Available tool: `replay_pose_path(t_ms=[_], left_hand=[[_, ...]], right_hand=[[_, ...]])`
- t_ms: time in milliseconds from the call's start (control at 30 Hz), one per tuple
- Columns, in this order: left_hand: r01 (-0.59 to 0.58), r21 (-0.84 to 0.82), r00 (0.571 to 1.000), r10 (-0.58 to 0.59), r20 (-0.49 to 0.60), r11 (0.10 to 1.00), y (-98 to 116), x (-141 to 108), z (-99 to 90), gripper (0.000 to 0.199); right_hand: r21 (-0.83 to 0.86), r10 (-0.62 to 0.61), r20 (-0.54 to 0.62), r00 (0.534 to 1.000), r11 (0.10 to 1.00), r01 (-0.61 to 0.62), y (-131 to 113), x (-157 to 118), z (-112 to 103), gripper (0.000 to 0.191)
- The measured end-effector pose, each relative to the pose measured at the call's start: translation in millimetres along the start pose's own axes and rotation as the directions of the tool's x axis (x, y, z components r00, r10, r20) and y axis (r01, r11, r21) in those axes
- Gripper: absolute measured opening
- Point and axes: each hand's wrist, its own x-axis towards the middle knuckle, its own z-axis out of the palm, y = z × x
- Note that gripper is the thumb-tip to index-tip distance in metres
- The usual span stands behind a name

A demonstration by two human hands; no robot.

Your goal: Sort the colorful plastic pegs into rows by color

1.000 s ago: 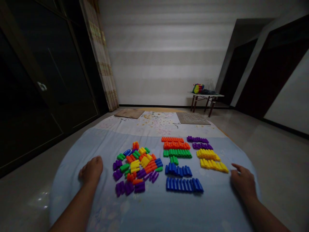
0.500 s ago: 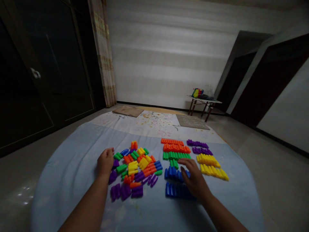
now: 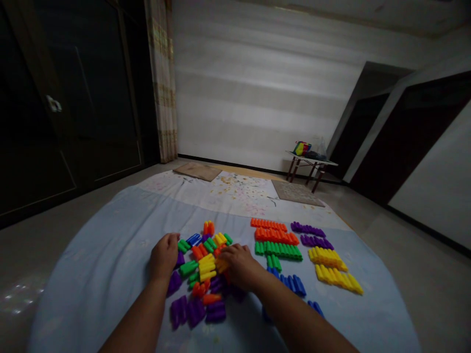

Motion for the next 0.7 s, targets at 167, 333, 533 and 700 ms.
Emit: replay_pose_path(t_ms=[167, 333, 533, 700], left_hand=[[0.003, 0.027, 1.000, -0.003, 0.003, 1.000, 2.9, 0.1, 1.1, 0.032], [-0.005, 0.041, 1.000, 0.004, 0.021, 0.999, 4.0, 1.0, 0.6, 0.032], [-0.012, 0.052, 1.000, 0.011, 0.011, 0.999, 0.5, 4.6, 3.1, 0.034], [-0.016, 0.091, 0.999, 0.014, 0.031, 0.996, -0.7, 6.5, 2.1, 0.034]], right_hand=[[-0.007, 0.082, -0.118, 0.990, 0.997, -0.083, 0.3, -12.6, -4.9, 0.039], [0.037, 0.198, -0.206, 0.958, 0.980, -0.195, -2.5, -30.1, -2.2, 0.048], [0.014, 0.249, -0.232, 0.940, 0.967, -0.253, -6.8, -41.1, 4.6, 0.049], [0.037, 0.254, -0.250, 0.934, 0.967, -0.253, -5.4, -47.4, 7.3, 0.045]])
